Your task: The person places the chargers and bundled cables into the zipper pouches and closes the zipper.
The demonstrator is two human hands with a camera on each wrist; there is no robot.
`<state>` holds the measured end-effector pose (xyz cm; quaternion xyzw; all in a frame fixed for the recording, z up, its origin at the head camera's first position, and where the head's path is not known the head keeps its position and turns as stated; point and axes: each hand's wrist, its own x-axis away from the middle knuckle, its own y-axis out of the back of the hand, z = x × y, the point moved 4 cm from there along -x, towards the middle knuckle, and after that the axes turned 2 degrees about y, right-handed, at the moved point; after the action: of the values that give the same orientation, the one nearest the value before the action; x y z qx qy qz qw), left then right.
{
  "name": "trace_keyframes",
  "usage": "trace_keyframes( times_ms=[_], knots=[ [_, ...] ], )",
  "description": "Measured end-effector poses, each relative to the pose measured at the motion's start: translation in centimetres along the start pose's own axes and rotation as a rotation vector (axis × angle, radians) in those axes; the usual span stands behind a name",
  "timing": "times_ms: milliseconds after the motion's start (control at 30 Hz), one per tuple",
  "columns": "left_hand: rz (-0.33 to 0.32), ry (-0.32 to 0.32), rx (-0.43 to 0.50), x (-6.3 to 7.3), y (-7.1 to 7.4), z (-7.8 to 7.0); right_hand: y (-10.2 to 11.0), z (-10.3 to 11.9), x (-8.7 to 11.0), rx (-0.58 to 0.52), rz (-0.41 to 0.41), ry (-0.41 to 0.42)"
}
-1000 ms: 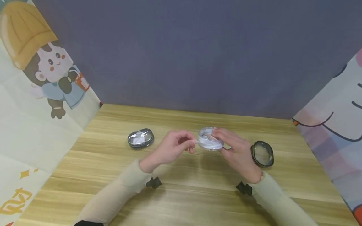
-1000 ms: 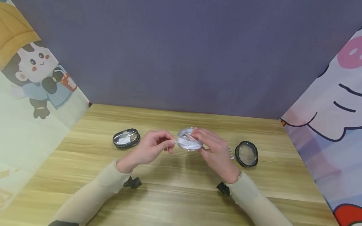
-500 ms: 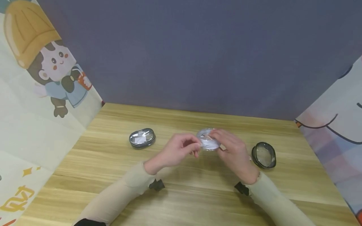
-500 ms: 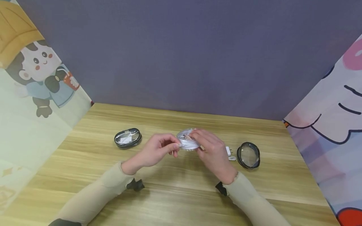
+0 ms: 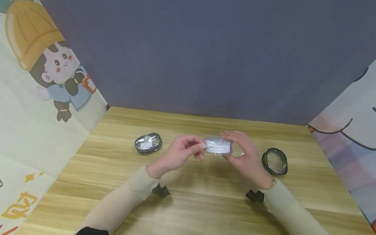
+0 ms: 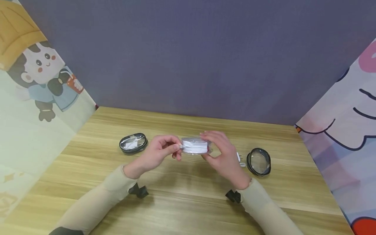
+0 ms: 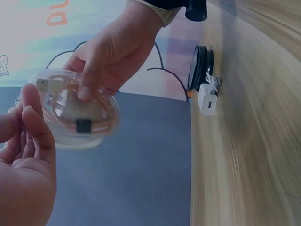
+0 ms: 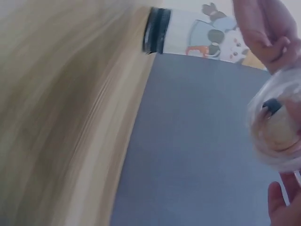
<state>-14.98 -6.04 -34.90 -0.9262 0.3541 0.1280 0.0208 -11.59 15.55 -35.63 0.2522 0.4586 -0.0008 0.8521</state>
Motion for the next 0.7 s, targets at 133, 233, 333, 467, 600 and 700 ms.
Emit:
trace_keyframes(
  times_ms=[133,233,333,467,600,700],
  knots=[
    [0.011,-0.005,0.049,0.2,0.2,-0.3,0.2,-0.6,0.2,-0.254,0.006,-0.099],
    [0.014,-0.005,0.045,0.2,0.3,-0.4,0.4,-0.5,0.3,-0.442,-0.014,-0.129],
    [0.008,0.003,0.027,0.2,0.5,-0.4,0.7,-0.2,0.2,-0.564,-0.039,-0.115],
    [0.003,0.021,0.011,0.1,0.6,-0.2,1.0,0.3,0.1,-0.673,-0.068,-0.070],
    [0.001,0.043,-0.014,0.1,0.9,-0.1,1.2,0.5,0.2,-0.704,-0.079,-0.031],
    [-0.003,0.056,-0.039,0.1,1.1,0.0,1.3,0.5,0.3,-0.701,-0.084,-0.004]
  ],
)
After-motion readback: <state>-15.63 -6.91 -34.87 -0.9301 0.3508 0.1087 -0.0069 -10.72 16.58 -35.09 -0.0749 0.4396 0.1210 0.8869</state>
